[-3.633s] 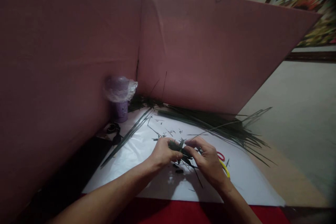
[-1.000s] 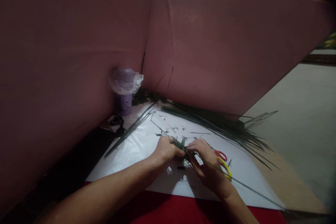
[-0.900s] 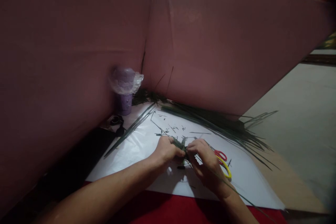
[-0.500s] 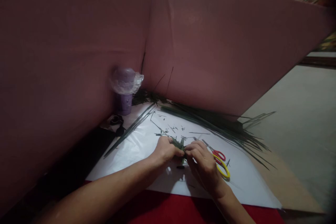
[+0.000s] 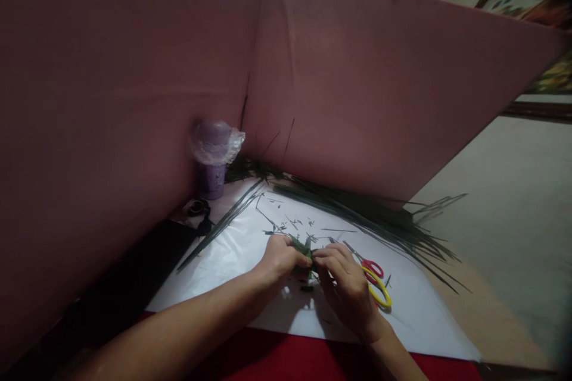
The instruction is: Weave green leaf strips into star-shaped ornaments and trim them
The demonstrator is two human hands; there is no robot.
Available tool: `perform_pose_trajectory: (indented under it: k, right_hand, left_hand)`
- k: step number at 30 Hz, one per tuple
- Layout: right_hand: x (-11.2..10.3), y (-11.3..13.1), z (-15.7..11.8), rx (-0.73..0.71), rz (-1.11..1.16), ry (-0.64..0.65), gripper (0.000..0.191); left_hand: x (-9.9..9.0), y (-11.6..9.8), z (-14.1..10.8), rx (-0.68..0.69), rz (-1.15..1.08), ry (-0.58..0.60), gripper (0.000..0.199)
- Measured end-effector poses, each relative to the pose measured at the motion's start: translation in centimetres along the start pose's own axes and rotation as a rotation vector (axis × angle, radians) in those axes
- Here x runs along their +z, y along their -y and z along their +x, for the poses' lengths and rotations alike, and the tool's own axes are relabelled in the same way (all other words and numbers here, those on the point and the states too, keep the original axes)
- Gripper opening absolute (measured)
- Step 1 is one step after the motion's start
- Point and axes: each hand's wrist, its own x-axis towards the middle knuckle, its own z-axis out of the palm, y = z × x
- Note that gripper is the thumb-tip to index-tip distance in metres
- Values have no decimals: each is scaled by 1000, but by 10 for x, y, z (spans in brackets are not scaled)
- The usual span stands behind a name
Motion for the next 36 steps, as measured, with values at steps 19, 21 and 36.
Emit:
perform_pose_trajectory:
  k: [19,21,36]
  right_hand:
    - [-2,6,-7,-86,-211,-66,25]
    - [0,8,-7,-113,-244,-78,25]
    - [7,11,-9,-216,-280,-110,26]
  left_hand:
    - [-1,-5,-1,38,-84,-10,11]
    - [-1,-6,-3,41,-103,11,10]
    - [-3,2,3,61,-145,56,11]
